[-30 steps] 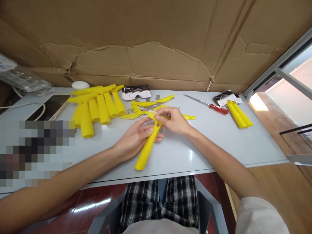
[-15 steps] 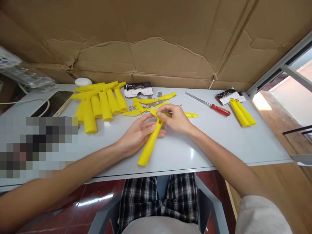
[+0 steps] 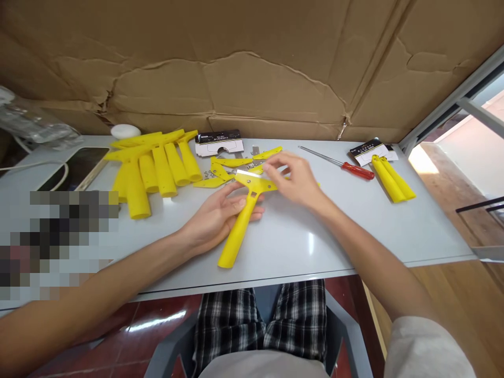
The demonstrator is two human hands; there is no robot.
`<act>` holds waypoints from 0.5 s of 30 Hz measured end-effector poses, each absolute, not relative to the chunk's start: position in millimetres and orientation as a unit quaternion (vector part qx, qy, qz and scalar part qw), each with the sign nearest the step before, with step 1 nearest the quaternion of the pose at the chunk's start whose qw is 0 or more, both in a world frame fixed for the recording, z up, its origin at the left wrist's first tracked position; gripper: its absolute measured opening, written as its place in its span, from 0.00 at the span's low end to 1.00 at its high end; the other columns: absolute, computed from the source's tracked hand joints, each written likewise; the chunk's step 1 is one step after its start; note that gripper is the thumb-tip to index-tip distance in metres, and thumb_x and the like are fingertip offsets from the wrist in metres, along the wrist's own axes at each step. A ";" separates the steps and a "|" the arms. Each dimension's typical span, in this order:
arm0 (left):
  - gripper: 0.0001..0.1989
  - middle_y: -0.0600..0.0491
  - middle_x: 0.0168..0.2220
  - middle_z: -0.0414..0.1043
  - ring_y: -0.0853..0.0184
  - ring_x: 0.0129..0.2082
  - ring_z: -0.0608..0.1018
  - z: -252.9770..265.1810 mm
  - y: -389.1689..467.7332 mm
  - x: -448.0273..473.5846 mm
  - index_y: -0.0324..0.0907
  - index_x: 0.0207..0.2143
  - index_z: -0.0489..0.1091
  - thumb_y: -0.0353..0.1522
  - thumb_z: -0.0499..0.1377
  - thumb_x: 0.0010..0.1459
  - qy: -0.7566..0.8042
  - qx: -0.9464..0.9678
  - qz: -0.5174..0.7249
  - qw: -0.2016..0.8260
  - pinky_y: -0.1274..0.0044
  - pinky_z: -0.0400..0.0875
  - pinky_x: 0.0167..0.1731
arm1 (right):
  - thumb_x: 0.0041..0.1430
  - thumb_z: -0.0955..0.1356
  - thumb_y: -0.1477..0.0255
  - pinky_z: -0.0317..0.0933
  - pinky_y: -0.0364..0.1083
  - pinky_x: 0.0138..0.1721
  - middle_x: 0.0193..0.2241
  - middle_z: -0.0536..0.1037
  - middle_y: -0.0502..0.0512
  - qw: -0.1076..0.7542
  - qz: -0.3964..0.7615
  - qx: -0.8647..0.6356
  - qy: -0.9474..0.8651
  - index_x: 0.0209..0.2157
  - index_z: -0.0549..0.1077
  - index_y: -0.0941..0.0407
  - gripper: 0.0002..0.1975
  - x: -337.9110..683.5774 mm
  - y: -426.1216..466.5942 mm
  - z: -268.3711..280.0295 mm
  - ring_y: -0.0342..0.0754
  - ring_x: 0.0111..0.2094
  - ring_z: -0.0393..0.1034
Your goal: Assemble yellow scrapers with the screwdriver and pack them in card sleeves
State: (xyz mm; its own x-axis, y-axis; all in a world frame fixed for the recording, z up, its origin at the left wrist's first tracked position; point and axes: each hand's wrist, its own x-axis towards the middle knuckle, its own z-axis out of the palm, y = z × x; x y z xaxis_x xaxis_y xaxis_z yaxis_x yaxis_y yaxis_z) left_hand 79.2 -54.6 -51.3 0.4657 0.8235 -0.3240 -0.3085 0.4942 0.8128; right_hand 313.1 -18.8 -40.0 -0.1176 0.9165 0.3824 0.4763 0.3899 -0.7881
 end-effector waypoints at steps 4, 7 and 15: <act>0.18 0.42 0.48 0.86 0.62 0.40 0.89 -48.6 -51.6 80.1 0.42 0.59 0.65 0.21 0.60 0.71 0.397 0.313 0.378 0.775 0.67 0.86 0.49 | 0.65 0.75 0.54 0.68 0.61 0.55 0.40 0.81 0.59 0.366 0.002 -0.581 -0.727 0.35 0.80 0.49 0.13 388.2 -2.1 -20.0 0.58 0.45 0.73; 0.17 0.42 0.48 0.86 0.64 0.38 0.88 -47.6 -49.7 80.2 0.41 0.58 0.67 0.20 0.59 0.70 0.404 0.302 0.389 0.771 0.70 0.86 0.46 | 0.65 0.75 0.59 0.65 0.62 0.55 0.39 0.79 0.59 0.298 -0.013 -0.672 -0.678 0.35 0.78 0.50 0.10 435.9 1.7 -9.3 0.55 0.40 0.70; 0.19 0.42 0.50 0.85 0.65 0.38 0.87 -40.6 -48.3 82.9 0.40 0.61 0.66 0.20 0.57 0.71 0.435 0.289 0.393 0.757 0.68 0.85 0.49 | 0.59 0.78 0.52 0.68 0.64 0.55 0.56 0.80 0.63 -0.001 0.057 -0.818 -0.573 0.57 0.78 0.48 0.27 478.5 -5.1 2.0 0.64 0.55 0.74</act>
